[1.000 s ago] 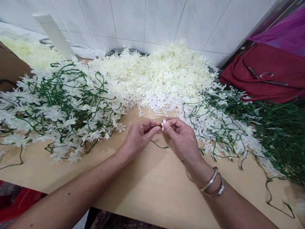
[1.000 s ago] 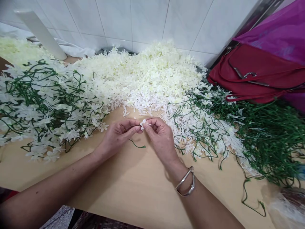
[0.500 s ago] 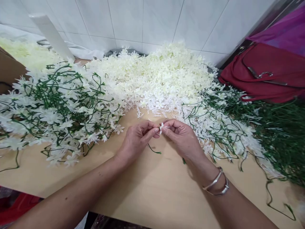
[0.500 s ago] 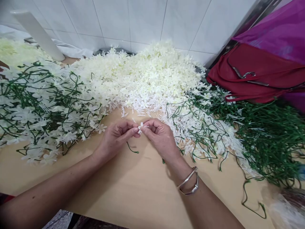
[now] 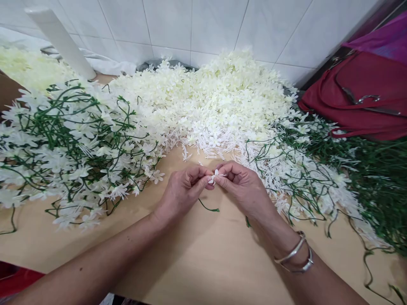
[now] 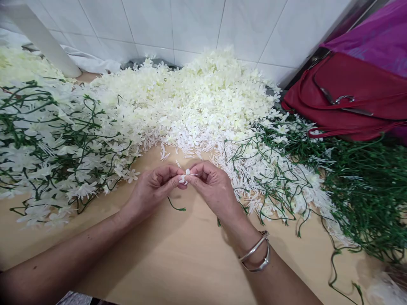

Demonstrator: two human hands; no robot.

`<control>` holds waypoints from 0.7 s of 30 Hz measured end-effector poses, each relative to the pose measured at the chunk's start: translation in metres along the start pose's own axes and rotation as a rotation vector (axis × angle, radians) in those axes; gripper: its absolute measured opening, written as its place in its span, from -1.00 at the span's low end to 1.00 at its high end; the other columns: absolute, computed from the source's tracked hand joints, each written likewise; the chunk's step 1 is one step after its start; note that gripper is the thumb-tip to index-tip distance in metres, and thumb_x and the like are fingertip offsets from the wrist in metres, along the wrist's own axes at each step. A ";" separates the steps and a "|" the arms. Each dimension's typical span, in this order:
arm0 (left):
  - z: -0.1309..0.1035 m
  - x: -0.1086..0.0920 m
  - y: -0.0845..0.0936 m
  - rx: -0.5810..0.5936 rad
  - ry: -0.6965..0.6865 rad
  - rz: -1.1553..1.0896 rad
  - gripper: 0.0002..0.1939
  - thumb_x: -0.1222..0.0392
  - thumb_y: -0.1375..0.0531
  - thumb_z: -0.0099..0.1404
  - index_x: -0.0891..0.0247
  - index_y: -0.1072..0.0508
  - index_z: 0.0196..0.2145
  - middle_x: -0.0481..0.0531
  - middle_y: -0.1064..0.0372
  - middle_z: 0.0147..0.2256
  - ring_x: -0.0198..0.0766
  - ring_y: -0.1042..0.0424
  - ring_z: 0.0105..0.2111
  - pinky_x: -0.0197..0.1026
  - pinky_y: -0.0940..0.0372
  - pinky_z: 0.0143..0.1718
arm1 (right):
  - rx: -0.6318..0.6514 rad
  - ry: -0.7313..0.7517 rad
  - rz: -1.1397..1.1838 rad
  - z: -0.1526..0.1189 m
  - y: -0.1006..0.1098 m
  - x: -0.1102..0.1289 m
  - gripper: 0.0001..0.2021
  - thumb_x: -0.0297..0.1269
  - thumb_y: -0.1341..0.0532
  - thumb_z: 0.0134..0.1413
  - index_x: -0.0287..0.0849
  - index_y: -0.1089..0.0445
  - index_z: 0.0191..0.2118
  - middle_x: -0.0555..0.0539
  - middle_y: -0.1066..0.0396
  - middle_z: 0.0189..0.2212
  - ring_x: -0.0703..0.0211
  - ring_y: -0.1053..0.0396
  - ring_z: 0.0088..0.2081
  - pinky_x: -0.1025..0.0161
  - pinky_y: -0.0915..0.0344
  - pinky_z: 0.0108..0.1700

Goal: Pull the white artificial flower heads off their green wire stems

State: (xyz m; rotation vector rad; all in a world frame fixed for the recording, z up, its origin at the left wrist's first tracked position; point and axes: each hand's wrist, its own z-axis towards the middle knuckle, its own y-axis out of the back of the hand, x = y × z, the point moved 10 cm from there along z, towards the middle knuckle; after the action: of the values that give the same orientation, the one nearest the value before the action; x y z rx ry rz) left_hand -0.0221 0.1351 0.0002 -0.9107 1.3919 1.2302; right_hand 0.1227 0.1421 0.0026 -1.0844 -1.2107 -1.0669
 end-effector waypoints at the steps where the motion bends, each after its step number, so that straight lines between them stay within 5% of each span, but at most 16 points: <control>1: 0.000 0.001 0.000 0.002 0.006 -0.011 -0.86 0.11 -0.28 0.37 0.23 -0.57 -0.24 -0.01 -0.62 -0.40 -0.25 -0.60 -0.36 -0.28 -0.37 -0.31 | -0.003 -0.008 0.017 0.001 0.000 -0.001 -0.80 -0.17 -0.48 0.04 -0.11 -0.49 -0.38 -0.02 -0.48 -0.27 0.18 -0.43 -0.24 0.18 -0.41 -0.13; 9: 0.000 0.000 -0.006 0.022 -0.056 -0.135 -0.81 0.07 -0.23 0.44 0.25 -0.49 -0.17 0.04 -0.59 -0.27 -0.25 -0.60 -0.27 -0.25 -0.42 -0.21 | 0.061 -0.094 0.135 -0.003 0.002 -0.009 -0.63 -0.10 -0.52 0.01 -0.06 -0.54 -0.08 0.00 -0.57 -0.31 0.16 -0.49 -0.23 0.13 -0.43 -0.02; 14: -0.001 -0.003 -0.006 0.027 -0.075 -0.096 -0.81 0.07 -0.23 0.43 0.25 -0.49 -0.19 0.02 -0.58 -0.32 -0.26 -0.58 -0.31 -0.23 -0.41 -0.22 | 0.020 -0.061 0.086 -0.003 0.005 -0.009 -0.72 -0.07 -0.51 0.01 -0.08 -0.57 -0.21 0.02 -0.52 -0.40 0.21 -0.41 -0.34 0.18 -0.38 -0.16; 21: -0.003 -0.002 -0.007 0.035 -0.075 -0.060 -0.83 0.08 -0.23 0.42 0.24 -0.47 -0.23 0.02 -0.58 -0.36 -0.24 -0.59 -0.32 -0.23 -0.44 -0.23 | -0.006 0.021 -0.036 -0.003 0.006 0.000 -0.75 -0.06 -0.47 0.05 -0.11 -0.53 -0.33 -0.04 -0.52 -0.28 0.16 -0.39 -0.25 0.17 -0.36 -0.14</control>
State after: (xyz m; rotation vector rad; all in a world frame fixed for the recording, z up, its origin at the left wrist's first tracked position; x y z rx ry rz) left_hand -0.0153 0.1309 0.0007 -0.8678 1.3140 1.1791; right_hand 0.1295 0.1399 0.0023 -1.0575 -1.2143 -1.1076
